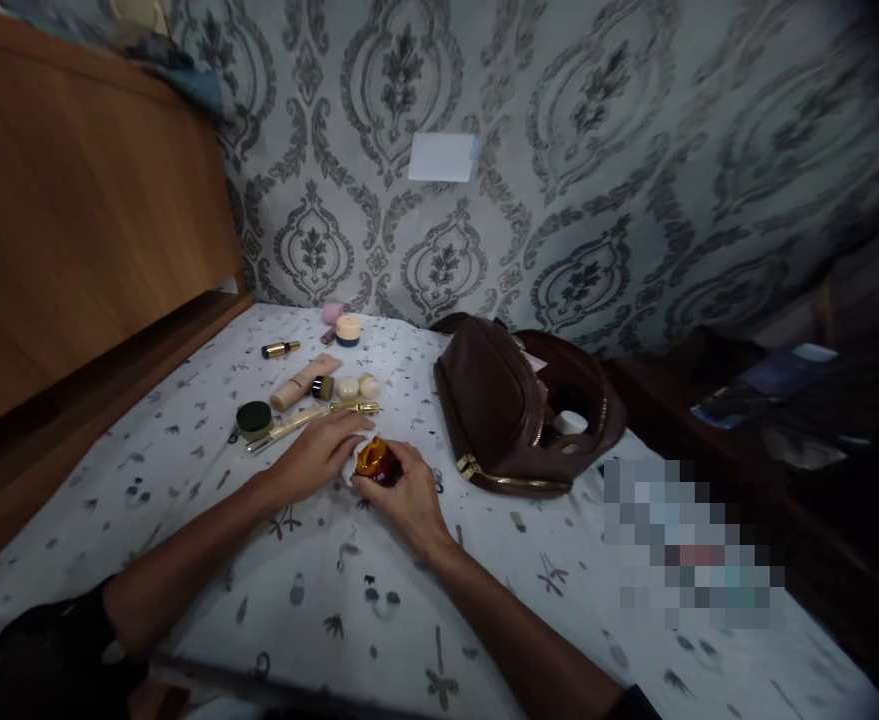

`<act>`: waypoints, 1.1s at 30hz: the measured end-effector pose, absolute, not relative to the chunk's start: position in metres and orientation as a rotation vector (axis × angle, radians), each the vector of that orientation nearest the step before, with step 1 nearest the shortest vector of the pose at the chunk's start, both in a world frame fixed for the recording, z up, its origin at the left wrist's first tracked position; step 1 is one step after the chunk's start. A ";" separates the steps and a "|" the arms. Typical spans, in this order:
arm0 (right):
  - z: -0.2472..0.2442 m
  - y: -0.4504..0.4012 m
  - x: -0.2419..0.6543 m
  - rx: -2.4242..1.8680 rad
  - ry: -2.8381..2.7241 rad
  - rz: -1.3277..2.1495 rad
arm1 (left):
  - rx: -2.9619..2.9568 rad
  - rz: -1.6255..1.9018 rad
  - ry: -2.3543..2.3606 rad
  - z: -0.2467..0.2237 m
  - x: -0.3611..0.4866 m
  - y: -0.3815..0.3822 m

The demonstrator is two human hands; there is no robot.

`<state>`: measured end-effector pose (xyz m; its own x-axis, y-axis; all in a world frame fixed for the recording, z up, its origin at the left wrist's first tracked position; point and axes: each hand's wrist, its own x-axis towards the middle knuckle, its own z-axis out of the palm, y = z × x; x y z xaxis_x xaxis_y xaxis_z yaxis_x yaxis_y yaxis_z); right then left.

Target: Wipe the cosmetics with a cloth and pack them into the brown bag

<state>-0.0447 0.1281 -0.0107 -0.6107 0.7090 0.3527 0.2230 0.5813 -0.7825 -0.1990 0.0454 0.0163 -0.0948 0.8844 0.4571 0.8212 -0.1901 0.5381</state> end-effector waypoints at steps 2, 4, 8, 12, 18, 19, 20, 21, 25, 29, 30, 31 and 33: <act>-0.010 0.129 -0.045 -0.761 -2.159 0.903 | 2.126 1.170 1.921 0.017 -0.196 0.044; -0.010 0.129 -0.045 -0.790 -2.187 0.862 | 2.222 1.154 1.879 0.018 -0.193 0.043; -0.009 0.130 -0.044 -0.861 -2.229 0.808 | 2.360 1.134 1.702 0.026 -0.190 0.042; -0.009 0.132 -0.044 -0.851 -2.199 0.906 | 2.347 1.137 1.559 0.035 -0.189 0.040; -0.010 0.136 -0.040 -0.773 -1.994 1.246 | 2.208 1.178 1.566 0.042 -0.196 0.039; -0.009 0.136 -0.039 -0.753 -1.966 1.297 | 2.179 1.189 1.569 0.042 -0.198 0.040; -0.008 0.137 -0.038 -0.727 -1.944 1.346 | 2.146 1.203 1.576 0.041 -0.200 0.040; -0.006 0.137 -0.036 -0.697 -1.926 1.393 | 2.110 1.222 1.588 0.041 -0.202 0.041; 0.001 0.135 -0.032 -0.579 -1.879 1.540 | 1.954 1.348 1.634 0.034 -0.208 0.046; -0.004 0.133 -0.033 -0.447 -1.861 1.666 | 1.776 1.384 1.660 0.025 -0.210 0.050; -0.007 0.133 -0.033 -0.427 -1.858 1.671 | 1.739 1.374 1.676 0.023 -0.209 0.050; -0.011 0.133 -0.034 -0.420 -1.862 1.662 | 1.708 1.359 1.694 0.022 -0.209 0.050; -0.019 0.133 -0.035 -0.442 -1.882 1.630 | 1.665 1.323 1.725 0.022 -0.208 0.050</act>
